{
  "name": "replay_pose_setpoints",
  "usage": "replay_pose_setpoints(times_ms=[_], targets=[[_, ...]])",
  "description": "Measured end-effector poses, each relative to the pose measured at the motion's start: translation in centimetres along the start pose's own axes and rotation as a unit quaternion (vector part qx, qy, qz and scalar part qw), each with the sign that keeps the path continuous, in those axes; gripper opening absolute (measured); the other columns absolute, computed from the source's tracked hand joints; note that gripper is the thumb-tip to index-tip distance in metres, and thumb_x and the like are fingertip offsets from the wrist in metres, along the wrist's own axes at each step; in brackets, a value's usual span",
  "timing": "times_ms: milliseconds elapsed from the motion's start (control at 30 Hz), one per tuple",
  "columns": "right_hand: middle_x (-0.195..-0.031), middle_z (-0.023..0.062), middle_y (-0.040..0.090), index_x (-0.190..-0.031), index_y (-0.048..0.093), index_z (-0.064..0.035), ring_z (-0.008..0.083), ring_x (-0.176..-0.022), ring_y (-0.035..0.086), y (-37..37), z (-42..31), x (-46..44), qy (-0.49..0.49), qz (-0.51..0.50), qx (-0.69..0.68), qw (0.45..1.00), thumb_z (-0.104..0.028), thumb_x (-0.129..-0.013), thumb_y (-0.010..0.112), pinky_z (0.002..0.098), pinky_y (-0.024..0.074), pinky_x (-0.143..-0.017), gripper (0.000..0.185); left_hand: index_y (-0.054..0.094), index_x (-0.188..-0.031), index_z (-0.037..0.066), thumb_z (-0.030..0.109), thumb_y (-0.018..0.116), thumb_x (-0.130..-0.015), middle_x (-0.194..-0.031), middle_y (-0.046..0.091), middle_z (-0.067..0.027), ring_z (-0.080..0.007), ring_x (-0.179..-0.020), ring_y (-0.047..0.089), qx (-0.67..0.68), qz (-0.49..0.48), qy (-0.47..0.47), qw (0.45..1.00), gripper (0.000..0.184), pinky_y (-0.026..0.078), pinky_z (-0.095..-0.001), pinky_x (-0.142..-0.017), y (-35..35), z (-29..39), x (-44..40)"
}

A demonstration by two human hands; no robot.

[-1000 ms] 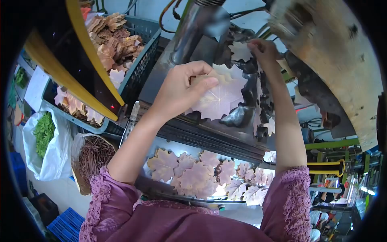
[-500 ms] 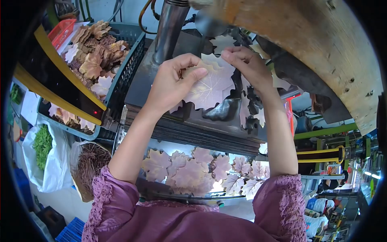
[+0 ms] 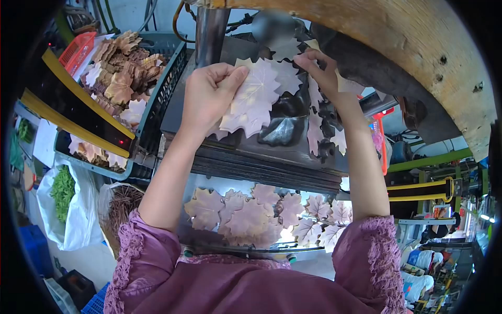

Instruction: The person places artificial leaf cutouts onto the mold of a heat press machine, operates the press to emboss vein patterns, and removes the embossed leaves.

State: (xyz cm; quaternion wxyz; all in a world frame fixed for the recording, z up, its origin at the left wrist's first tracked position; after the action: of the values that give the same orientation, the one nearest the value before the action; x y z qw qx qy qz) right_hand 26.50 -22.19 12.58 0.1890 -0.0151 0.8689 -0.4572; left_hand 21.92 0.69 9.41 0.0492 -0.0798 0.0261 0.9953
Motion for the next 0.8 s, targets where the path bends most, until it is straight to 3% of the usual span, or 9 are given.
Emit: replay_pose_setpoints(times_ms=[100,300,467,600,633,767,800], targets=[[-0.107,0.0055,0.065,-0.081,0.069,-0.0018,0.0171,-0.096,0.056,-0.2,-1.3,1.4,-0.003,-0.002,-0.021,1.000,-0.034,-0.086,0.076,0.0279,0.0421,-0.084,0.033,0.072,-0.086,-0.001,0.010,0.068,-0.091,-0.065,0.059,0.0020,-0.0030,-0.057,0.043,-0.100,-0.012,0.025,0.995,0.014,0.031,-0.0200,-0.049,0.2,0.5,0.2],[-0.106,0.0067,0.064,-0.079,0.068,-0.0005,0.0185,-0.094,0.055,-1.2,-4.3,2.8,-0.026,0.001,-0.063,0.998,-0.033,-0.085,0.078,0.0278,0.0415,-0.083,0.034,0.071,-0.094,0.001,0.010,0.068,-0.091,-0.076,0.067,-0.0008,-0.0037,-0.060,0.051,-0.048,-0.030,0.026,0.998,0.010,0.035,-0.0163,-0.053,-1.3,-0.3,2.3],[-0.104,0.0055,0.064,-0.078,0.069,0.0008,0.0180,-0.091,0.054,-2.6,-5.0,7.2,0.089,0.023,-0.116,0.989,-0.027,-0.082,0.081,0.0273,0.0418,-0.081,0.030,0.073,-0.098,0.001,0.012,0.071,-0.087,-0.074,0.068,-0.0011,-0.0073,-0.057,0.050,0.004,0.027,-0.003,1.000,0.016,0.041,-0.0213,-0.055,-5.1,-3.2,3.4],[-0.105,0.0025,0.065,-0.085,0.072,-0.0014,0.0188,-0.089,0.054,-2.7,-5.2,6.5,0.099,-0.039,-0.015,0.994,-0.024,-0.080,0.082,0.0259,0.0418,-0.079,0.025,0.070,-0.110,0.001,0.009,0.069,-0.088,-0.090,0.070,-0.0027,-0.0121,-0.075,0.060,-0.326,-0.021,0.057,0.943,0.023,0.048,-0.0240,-0.068,-5.7,-3.8,2.6],[-0.105,0.0025,0.065,-0.085,0.072,-0.0014,0.0188,-0.089,0.054,-2.7,-5.3,6.6,0.097,-0.039,-0.015,0.994,-0.024,-0.080,0.082,0.0259,0.0418,-0.079,0.025,0.070,-0.110,0.001,0.009,0.069,-0.088,-0.090,0.070,-0.0027,-0.0121,-0.075,0.060,-0.326,-0.020,0.058,0.943,0.023,0.048,-0.0240,-0.068,-5.7,-3.8,2.8],[-0.107,0.0003,0.067,-0.110,0.071,-0.0067,0.0214,-0.088,0.058,-3.0,-5.7,6.8,0.057,-0.032,0.143,0.988,-0.021,-0.086,0.076,0.0281,0.0452,-0.078,0.029,0.070,-0.111,0.002,0.012,0.073,-0.082,-0.105,0.069,-0.0084,-0.0252,-0.089,0.062,-0.387,0.092,0.237,0.886,0.030,0.050,-0.0345,-0.080,-3.8,-3.0,3.4],[-0.107,0.0003,0.067,-0.110,0.071,-0.0067,0.0214,-0.088,0.058,-3.0,-5.5,6.5,0.050,-0.030,0.147,0.987,-0.021,-0.086,0.076,0.0281,0.0452,-0.078,0.029,0.070,-0.112,0.003,0.014,0.072,-0.084,-0.112,0.066,-0.0089,-0.0262,-0.095,0.061,-0.375,0.076,0.238,0.893,0.030,0.049,-0.0357,-0.084,-3.5,-2.1,3.7]])
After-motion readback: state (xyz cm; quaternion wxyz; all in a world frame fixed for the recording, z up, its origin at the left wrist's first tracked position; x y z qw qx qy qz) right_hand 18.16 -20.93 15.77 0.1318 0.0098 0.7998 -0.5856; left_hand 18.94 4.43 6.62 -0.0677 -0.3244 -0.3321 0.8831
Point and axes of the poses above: each hand's wrist, its own x-axis away from the middle knuckle, its own y-axis out of the palm, z = x × y, the point moved 1 cm from there along -x, towards the middle knuckle
